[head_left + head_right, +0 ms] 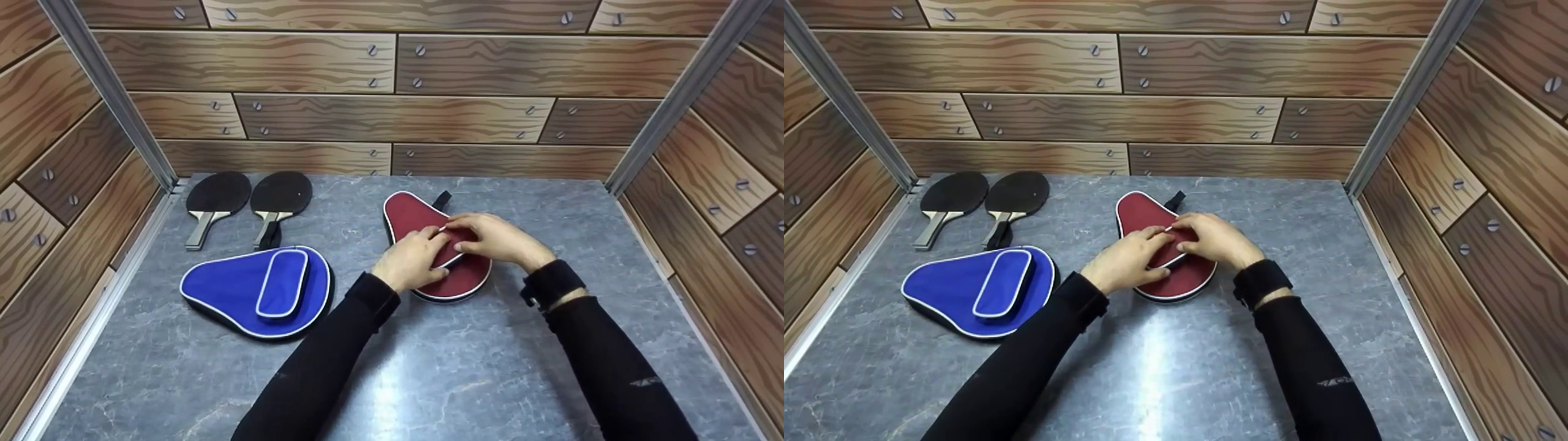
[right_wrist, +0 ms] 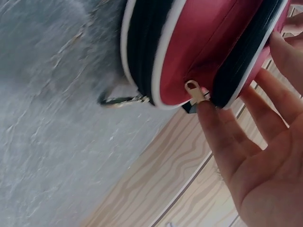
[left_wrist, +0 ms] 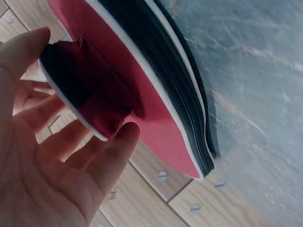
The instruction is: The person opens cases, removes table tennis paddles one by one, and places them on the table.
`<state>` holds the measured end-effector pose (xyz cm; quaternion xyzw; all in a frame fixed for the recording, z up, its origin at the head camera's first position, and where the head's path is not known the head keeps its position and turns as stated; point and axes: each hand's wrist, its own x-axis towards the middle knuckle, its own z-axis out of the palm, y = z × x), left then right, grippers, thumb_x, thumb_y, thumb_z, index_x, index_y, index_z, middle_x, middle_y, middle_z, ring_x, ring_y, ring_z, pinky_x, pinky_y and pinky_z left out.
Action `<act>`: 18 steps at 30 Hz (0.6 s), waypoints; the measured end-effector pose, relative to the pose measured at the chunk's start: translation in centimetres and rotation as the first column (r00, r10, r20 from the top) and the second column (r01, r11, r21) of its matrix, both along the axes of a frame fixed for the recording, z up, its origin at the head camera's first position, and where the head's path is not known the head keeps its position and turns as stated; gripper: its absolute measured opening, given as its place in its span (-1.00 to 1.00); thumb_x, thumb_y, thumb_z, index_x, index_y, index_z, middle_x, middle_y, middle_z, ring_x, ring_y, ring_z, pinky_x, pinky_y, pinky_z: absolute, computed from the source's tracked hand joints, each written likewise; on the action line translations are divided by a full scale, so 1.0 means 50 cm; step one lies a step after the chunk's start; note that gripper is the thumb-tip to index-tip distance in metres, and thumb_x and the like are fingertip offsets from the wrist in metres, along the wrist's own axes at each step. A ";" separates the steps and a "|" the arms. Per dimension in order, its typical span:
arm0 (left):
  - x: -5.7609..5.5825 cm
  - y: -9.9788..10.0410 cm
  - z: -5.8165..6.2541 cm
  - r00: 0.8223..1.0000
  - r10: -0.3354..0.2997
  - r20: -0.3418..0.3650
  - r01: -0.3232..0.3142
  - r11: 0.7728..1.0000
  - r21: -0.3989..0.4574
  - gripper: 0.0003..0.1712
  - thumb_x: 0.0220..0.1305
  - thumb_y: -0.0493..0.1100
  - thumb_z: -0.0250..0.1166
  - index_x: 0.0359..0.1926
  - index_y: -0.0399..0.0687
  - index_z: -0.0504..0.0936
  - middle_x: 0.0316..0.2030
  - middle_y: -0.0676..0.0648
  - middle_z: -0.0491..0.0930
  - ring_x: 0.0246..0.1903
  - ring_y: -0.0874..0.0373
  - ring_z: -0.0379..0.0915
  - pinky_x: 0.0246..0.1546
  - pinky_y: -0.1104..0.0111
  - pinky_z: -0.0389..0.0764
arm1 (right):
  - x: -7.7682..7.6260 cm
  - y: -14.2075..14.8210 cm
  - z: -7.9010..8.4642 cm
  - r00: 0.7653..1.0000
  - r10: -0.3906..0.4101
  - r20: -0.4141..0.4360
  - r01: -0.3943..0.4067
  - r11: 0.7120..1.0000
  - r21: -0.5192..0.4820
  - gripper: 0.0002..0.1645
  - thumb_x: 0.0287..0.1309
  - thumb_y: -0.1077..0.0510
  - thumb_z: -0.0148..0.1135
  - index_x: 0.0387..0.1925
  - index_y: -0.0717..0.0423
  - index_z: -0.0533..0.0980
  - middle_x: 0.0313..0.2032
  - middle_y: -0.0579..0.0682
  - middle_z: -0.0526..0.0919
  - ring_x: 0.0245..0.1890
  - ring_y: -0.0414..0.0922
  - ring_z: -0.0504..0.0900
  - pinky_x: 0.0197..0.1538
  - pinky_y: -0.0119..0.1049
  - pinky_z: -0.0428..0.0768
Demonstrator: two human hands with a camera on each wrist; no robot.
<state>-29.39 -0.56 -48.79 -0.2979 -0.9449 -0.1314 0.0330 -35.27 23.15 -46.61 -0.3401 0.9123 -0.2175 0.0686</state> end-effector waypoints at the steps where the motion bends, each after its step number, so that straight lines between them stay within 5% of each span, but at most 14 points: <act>1: 0.000 0.002 0.000 1.000 0.006 -0.004 -0.006 1.000 0.002 -0.24 0.53 0.09 0.58 0.60 -0.06 0.60 0.58 -0.25 0.63 0.43 -0.26 0.73 0.55 0.02 0.73 | 0.000 0.004 0.000 1.000 -0.008 -0.001 0.008 1.000 -0.011 -0.41 0.60 0.19 0.44 0.52 0.30 0.65 0.55 0.32 0.69 0.64 0.36 0.60 0.74 0.38 0.48; 10: -0.002 0.004 0.003 0.998 0.038 -0.045 -0.038 0.999 0.005 -0.38 0.48 -0.01 0.56 0.44 -0.14 0.68 0.44 -0.25 0.73 0.27 -0.27 0.80 0.43 0.03 0.80 | -0.002 0.047 -0.006 0.995 -0.095 -0.028 0.094 0.995 -0.038 -0.49 0.68 0.20 0.34 0.50 0.30 0.67 0.49 0.36 0.74 0.57 0.41 0.66 0.69 0.41 0.54; 18: -0.011 -0.014 -0.002 0.995 0.057 -0.083 -0.056 0.998 0.011 -0.40 0.48 -0.03 0.56 0.41 -0.16 0.68 0.42 -0.26 0.75 0.25 -0.28 0.80 0.42 0.02 0.79 | -0.003 0.088 -0.026 0.987 -0.141 -0.079 0.142 0.990 0.017 -0.43 0.52 0.30 0.32 0.46 0.40 0.65 0.44 0.46 0.73 0.40 0.47 0.76 0.57 0.42 0.65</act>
